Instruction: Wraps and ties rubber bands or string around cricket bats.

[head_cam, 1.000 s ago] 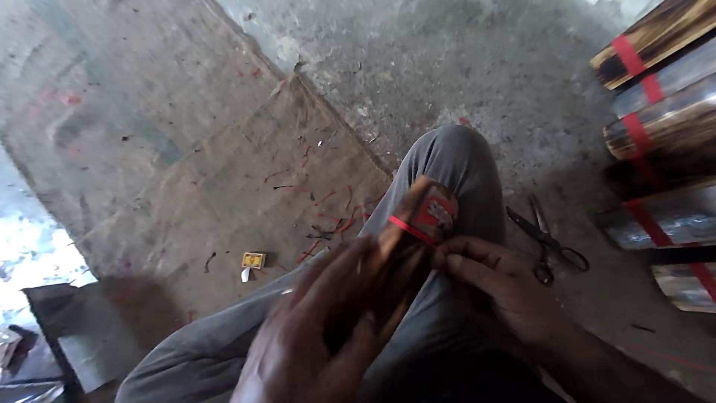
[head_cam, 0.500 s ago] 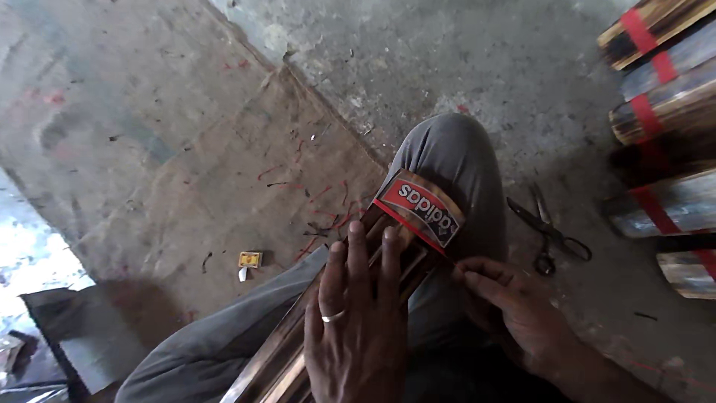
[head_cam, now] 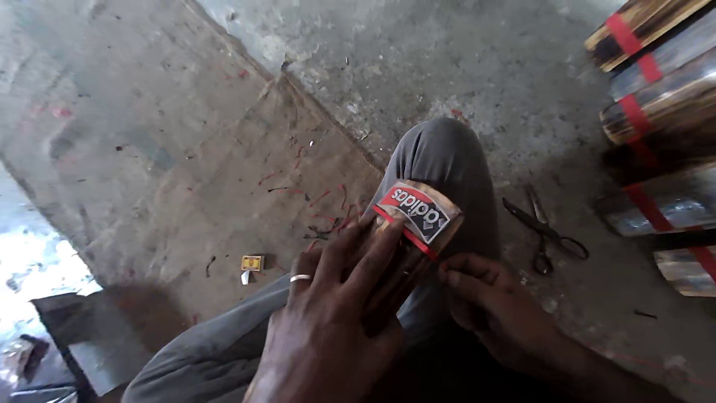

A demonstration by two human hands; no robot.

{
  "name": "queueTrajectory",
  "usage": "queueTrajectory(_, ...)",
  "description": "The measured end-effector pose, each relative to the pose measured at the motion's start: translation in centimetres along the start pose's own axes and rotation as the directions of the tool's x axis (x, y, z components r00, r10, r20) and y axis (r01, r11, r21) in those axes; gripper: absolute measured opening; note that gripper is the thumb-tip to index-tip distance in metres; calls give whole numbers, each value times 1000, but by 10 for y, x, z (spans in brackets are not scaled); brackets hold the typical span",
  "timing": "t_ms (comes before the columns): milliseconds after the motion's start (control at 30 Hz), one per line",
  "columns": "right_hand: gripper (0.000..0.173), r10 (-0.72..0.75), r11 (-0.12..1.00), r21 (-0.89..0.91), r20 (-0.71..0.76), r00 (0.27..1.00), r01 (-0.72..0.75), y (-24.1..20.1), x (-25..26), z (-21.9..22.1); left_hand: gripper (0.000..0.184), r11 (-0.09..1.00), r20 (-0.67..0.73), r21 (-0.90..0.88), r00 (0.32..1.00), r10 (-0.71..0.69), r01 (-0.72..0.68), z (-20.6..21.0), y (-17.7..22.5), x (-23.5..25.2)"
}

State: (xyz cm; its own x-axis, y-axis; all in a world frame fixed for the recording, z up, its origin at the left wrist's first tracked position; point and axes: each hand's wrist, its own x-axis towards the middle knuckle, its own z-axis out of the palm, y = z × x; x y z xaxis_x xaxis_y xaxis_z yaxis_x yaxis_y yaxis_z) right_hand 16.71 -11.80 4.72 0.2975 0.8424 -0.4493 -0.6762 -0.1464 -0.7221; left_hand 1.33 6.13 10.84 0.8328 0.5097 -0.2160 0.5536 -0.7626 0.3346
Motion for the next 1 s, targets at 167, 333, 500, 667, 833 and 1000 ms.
queueTrajectory(167, 18, -172, 985, 8, 116, 978, 172, -22, -1, 20, 97, 796, 298, -599, 947, 121, 87, -17, -20, 3)
queueTrajectory(333, 19, -165, 968, -193, 8, 986, 163, -19, 14, 18, 71, 792, 170, -606, 984, 42, 71, -8, -26, -2)
queueTrajectory(500, 22, -81, 965, -254, -70, 994, 61, -13, 26, 15, 79, 988, -280, 104, 957, -78, 111, 42, 10, -19)
queueTrajectory(667, 21, -33, 964, -265, -194, 981, -20, 8, 7, -5, 84, 933, -308, 280, 942, -136, 226, 99, 17, -17)
queueTrajectory(833, 19, -8, 990, -137, -269, 963, -30, 14, -8, -18, 94, 942, -283, 248, 947, -152, 225, 90, 14, -16)
queueTrajectory(1000, 19, -1, 992, -127, -216, 976, -27, 11, -7, -19, 102, 946, -244, 229, 955, -171, 228, 79, 12, -16)
